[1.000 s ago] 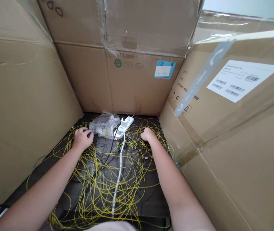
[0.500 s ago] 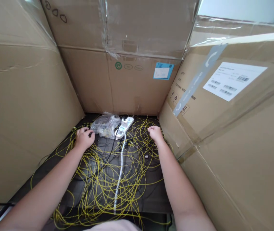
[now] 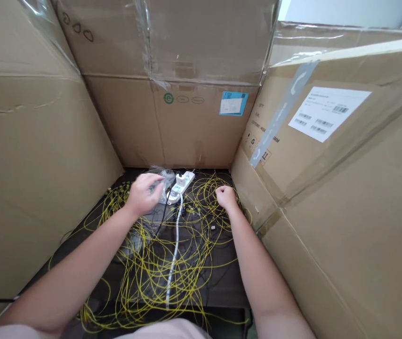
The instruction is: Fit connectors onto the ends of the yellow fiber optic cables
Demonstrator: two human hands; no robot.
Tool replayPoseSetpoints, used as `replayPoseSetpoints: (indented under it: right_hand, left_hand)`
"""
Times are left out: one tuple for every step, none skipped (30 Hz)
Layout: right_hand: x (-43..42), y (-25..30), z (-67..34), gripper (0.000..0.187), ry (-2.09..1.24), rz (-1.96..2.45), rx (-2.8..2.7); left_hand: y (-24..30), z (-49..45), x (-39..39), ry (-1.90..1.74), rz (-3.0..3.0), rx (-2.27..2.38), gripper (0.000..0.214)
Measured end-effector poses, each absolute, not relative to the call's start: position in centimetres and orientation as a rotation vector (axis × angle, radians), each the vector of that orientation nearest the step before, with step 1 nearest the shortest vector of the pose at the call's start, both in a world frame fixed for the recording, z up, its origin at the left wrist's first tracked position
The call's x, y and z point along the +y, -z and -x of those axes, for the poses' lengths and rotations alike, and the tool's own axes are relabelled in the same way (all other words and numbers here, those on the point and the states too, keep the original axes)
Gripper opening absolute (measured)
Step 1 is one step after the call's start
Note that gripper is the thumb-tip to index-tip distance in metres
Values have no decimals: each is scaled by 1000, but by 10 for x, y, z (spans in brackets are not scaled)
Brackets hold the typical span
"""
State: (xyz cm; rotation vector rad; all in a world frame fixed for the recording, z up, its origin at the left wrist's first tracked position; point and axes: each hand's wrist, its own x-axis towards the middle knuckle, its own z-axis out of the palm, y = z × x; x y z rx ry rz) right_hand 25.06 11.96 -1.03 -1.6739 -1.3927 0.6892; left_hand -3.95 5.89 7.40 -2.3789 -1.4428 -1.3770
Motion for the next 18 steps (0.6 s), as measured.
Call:
replayPoseSetpoints:
  right_hand:
    - [118,9,-250,16,-679,1663,-1399]
    - [116,9,-249,16,-670,1650,-1403]
    - [114,8,-248,16,-664,1633,-1405]
    - [113,7,-247,15,-659,1612,-1402]
    - [111,7,-246,15,-658,1584,-1397]
    - [110,8,-245,14,-661,1552,-1390]
    - [109,8,-244,14,-667,1516,-1381]
    - [109,9,-244,14,-676,1476,-1368]
    - [108,11,-244,14,-686,1434,-1351]
    - [108,12,-244,15,-695,1392,-1327]
    - [108,14,-243,17,-701,1351,-1295]
    - [108,15,-244,21,-704,1315,-1257]
    - [108,15,-244,25,-707,1282,-1218]
    - [107,15,-243,30,-709,1253,-1179]
    - [107,15,-243,35,-714,1225,-1145]
    - [106,13,-242,38,-721,1197,-1118]
    - [105,11,-241,39,-731,1167,-1099]
    - [104,9,-239,39,-742,1137,-1089]
  left_hand:
    - [-77,23,58,1403,2493,-1365,21]
    - [-78,6,59,1407,2611,-1283,21]
    - [-77,-11,62,1387,2723,-1206,22]
    - [-73,-27,66,1359,2810,-1158,24]
    - [-67,-42,71,1295,2892,-1129,26]
    - [-61,-55,78,1238,2943,-1144,29]
    - [-53,-67,85,1178,2995,-1192,34]
    - [-45,-78,92,1143,3034,-1263,37]
    - [-38,-86,99,1130,3045,-1292,36]
    - [-31,-93,105,1129,3046,-1327,35]
    - [-25,-98,111,1142,3037,-1368,32]
    - [-20,-101,116,1160,3025,-1405,31]
    - [-17,-103,120,1184,3014,-1444,30]
    - [-14,-105,123,1210,3006,-1478,29]
    - [-13,-106,126,1239,3006,-1502,29]
    - [-12,-106,127,1268,3014,-1511,29]
    - [-13,-106,128,1301,3031,-1508,30]
    - [-13,-107,128,1337,3053,-1496,29]
